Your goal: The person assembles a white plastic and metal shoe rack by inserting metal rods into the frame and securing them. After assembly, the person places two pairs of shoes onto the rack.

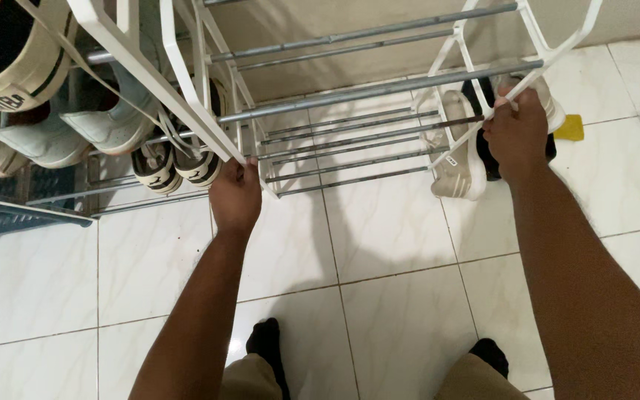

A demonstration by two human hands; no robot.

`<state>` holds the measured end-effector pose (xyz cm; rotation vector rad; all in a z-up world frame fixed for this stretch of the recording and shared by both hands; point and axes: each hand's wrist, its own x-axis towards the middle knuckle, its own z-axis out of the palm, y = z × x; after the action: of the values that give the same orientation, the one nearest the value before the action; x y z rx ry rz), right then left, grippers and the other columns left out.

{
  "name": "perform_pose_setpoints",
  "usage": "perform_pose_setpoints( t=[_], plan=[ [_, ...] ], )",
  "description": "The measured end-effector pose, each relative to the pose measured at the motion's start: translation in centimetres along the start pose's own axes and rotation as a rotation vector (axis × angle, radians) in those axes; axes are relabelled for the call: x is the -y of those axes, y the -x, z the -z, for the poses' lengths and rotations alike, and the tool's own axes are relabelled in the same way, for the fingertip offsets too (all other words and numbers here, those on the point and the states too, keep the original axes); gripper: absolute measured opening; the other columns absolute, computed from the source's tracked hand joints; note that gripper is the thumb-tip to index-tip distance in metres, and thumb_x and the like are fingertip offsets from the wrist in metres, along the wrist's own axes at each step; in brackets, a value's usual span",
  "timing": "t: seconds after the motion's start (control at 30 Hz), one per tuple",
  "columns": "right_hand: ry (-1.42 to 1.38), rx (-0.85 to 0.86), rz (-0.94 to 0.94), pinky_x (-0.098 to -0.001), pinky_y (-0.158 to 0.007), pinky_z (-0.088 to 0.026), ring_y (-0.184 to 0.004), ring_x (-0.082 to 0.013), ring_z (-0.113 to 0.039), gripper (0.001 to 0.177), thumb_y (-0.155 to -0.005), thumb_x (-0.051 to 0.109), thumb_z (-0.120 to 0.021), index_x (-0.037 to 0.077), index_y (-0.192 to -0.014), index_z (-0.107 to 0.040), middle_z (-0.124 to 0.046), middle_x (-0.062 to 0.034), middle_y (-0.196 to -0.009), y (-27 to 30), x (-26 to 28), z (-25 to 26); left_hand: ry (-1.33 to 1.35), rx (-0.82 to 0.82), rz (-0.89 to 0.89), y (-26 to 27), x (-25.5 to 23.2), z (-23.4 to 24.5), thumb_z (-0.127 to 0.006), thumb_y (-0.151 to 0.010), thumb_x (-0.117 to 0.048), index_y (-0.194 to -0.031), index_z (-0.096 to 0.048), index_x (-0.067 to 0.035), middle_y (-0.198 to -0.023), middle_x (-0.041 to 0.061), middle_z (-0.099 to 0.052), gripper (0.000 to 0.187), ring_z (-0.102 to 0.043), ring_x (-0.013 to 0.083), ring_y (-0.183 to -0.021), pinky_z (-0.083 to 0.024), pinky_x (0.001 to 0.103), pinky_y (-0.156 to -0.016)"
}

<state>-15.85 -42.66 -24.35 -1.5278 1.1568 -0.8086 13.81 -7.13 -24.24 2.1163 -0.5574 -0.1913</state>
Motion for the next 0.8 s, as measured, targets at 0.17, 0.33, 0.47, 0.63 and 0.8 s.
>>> perform_pose_setpoints(
  t=[0.17, 0.33, 0.47, 0.63, 0.8],
  plan=[
    [-0.063, 0.029, 0.053, -0.0247, -0.061, -0.05, -0.071, -0.0075, -0.058, 0.013, -0.112, 0.013, -0.053, 0.012, -0.124, -0.054, -0.061, 0.0007, -0.096, 0.0, 0.2, -0.2, 0.021, -0.002, 0.038, -0.6, 0.1, -0.4, -0.064, -0.102, -0.029, -0.102, -0.068, 0.0, -0.08, 0.013, -0.072, 0.029, -0.067, 0.0266, -0.07, -0.052, 0.04, -0.068],
    [-0.12, 0.054, 0.042, -0.0256, -0.061, -0.049, -0.07, -0.0089, -0.058, 0.013, -0.111, 0.011, -0.053, 0.009, -0.124, -0.055, -0.061, -0.0017, -0.093, -0.1, 0.4, -0.4, -0.021, 0.013, 0.021, -1.6, 0.0, -0.4, -0.062, -0.103, -0.028, -0.099, -0.067, 0.001, -0.082, 0.013, -0.071, 0.03, -0.066, 0.0265, -0.07, -0.052, 0.04, -0.068],
    [-0.005, 0.033, 0.142, -0.0251, -0.065, -0.053, -0.075, -0.008, -0.061, 0.015, -0.111, 0.009, -0.052, 0.006, -0.125, -0.055, -0.062, -0.0018, -0.098, -0.2, 0.7, -0.5, -0.086, 0.016, 0.107, -2.3, 0.4, -0.8, -0.063, -0.102, -0.03, -0.098, -0.068, 0.001, -0.081, 0.015, -0.071, 0.032, -0.067, 0.0293, -0.073, -0.052, 0.042, -0.071],
    [0.041, 0.039, 0.11, -0.0259, -0.061, -0.049, -0.072, -0.0091, -0.06, 0.016, -0.11, 0.011, -0.054, 0.005, -0.124, -0.058, -0.063, -0.0031, -0.095, -0.8, 1.4, -1.4, -0.017, -0.03, 0.022, -2.9, 1.3, -0.9, -0.059, -0.102, -0.029, -0.103, -0.068, -0.001, -0.084, 0.015, -0.071, 0.029, -0.07, 0.0319, -0.076, -0.053, 0.043, -0.071],
    [0.022, 0.045, 0.154, -0.025, -0.061, -0.05, -0.071, -0.0082, -0.06, 0.017, -0.109, 0.012, -0.056, 0.004, -0.124, -0.058, -0.063, -0.0017, -0.096, -1.5, 1.2, -2.2, -0.114, -0.053, -0.054, -3.5, 1.9, -0.7, -0.061, -0.103, -0.024, -0.098, -0.069, 0.003, -0.087, 0.022, -0.069, 0.029, -0.067, 0.0395, -0.078, -0.051, 0.048, -0.072]
  ],
)
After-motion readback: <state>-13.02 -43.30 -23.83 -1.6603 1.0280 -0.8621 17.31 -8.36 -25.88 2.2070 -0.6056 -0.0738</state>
